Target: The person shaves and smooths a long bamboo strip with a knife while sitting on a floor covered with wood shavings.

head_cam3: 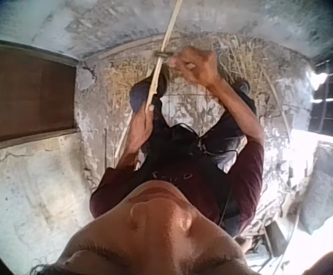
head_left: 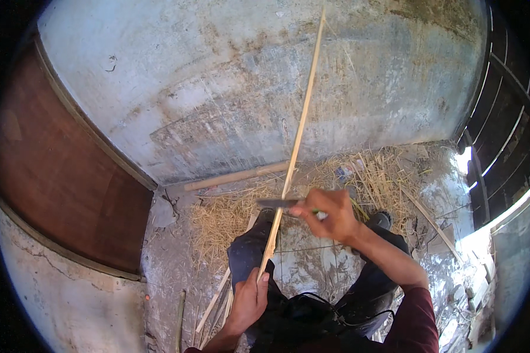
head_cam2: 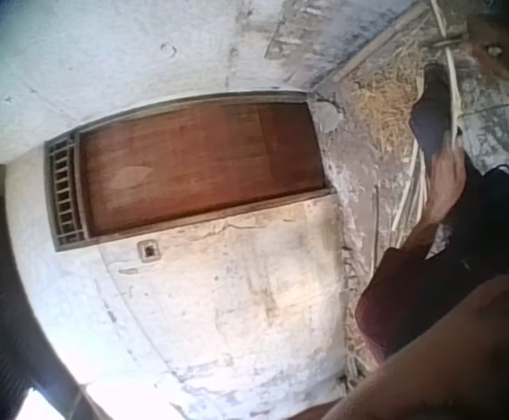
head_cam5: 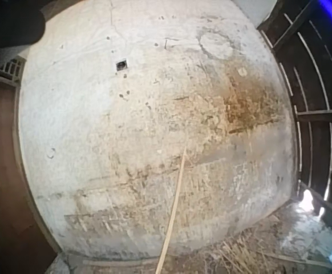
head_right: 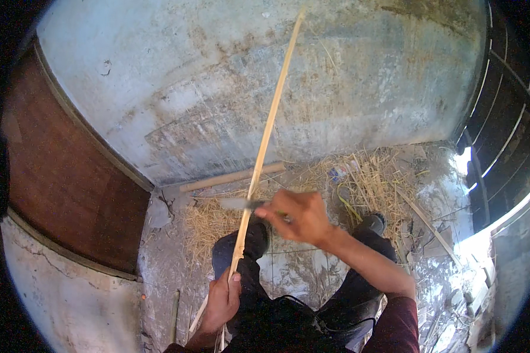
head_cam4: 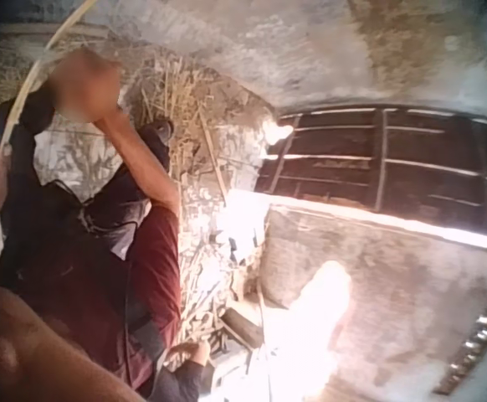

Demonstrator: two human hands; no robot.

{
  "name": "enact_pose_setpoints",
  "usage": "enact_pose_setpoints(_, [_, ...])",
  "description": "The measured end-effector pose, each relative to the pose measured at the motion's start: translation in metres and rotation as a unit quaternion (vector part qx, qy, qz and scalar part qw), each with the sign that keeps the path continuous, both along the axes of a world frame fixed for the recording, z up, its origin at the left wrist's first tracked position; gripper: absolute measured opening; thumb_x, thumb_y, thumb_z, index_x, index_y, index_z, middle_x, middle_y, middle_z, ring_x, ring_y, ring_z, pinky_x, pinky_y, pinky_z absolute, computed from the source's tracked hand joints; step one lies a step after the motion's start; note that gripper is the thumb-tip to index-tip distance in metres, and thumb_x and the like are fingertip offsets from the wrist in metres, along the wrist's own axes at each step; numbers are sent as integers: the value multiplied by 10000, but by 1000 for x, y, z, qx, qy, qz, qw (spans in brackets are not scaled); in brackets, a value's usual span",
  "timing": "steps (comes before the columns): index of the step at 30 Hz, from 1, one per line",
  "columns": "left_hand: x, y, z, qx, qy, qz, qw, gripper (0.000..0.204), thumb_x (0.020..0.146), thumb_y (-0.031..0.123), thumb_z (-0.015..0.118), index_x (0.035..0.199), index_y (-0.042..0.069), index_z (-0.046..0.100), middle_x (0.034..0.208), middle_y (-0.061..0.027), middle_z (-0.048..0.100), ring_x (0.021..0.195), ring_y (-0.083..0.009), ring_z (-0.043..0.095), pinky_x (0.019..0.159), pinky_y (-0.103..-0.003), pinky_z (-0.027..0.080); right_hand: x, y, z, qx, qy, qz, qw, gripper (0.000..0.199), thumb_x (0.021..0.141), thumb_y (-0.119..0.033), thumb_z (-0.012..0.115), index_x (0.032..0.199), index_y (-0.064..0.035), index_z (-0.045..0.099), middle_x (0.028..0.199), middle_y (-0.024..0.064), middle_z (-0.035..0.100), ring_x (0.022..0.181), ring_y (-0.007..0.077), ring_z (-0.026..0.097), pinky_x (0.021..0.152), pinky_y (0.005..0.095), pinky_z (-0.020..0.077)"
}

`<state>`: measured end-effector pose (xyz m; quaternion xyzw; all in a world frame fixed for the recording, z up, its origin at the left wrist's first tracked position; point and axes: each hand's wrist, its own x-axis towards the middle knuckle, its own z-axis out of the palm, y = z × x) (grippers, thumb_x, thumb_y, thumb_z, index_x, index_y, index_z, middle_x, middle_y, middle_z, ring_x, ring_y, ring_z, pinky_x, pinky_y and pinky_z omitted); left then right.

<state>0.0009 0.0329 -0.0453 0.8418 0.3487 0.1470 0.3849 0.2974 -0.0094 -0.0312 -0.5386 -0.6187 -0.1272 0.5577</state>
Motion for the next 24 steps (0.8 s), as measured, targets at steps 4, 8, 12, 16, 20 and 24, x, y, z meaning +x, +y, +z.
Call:
enact_pose_setpoints(4, [-11, -1, -15, 21, 0, 4, 1000, 328, 1141, 252, 507, 1108, -58, 608, 748, -251, 601, 695, -452, 619, 614, -529, 463, 13, 0, 9, -7, 6, -29, 1000, 236, 904, -171, 861, 786, -82, 676, 712, 70, 685, 550, 253, 675, 488, 378, 481])
enact_pose_setpoints(8, [-14, -1, -22, 41, -10, 10, 999, 348, 1149, 270, 487, 1023, -24, 625, 624, -106, 556, 543, -250, 606, 548, -422, 460, 19, 1, 7, 15, -18, -35, 999, 243, 916, -164, 854, 792, -66, 669, 715, 83, 687, 573, 262, 684, 500, 377, 485])
enact_pose_setpoints(12, [-20, -11, -8, -14, 45, 24, 999, 322, 1133, 247, 522, 1130, -64, 605, 751, -322, 616, 759, -579, 624, 649, -601, 462, 58, 12, 12, 31, 60, -128, 989, 261, 940, -163, 837, 810, -50, 642, 708, 93, 674, 591, 245, 683, 531, 356, 486])
enact_pose_setpoints(16, [-20, -17, -9, 23, 25, 1, 999, 288, 1131, 245, 529, 1083, -35, 579, 745, -317, 606, 766, -585, 617, 644, -609, 445, 80, -2, 14, 46, 115, -155, 980, 275, 976, -164, 811, 854, -34, 602, 676, 83, 621, 594, 160, 615, 569, 320, 471])
enact_pose_setpoints(20, [-10, -13, -6, 8, -1, 16, 1000, 271, 1128, 243, 536, 1067, -20, 559, 756, -317, 602, 776, -589, 614, 651, -617, 436, 56, -11, 0, -12, 180, -84, 980, 313, 969, -199, 832, 1046, -45, 571, 715, 46, 610, 661, 103, 559, 607, 287, 452])
enact_pose_setpoints(24, [-3, -11, -11, 13, -33, 17, 999, 260, 1126, 235, 543, 1067, -18, 556, 753, -313, 602, 766, -584, 620, 634, -602, 442, 34, -7, -9, -58, 242, 67, 966, 460, 957, -240, 846, 1220, -61, 513, 813, 30, 656, 747, 90, 588, 654, 265, 460])
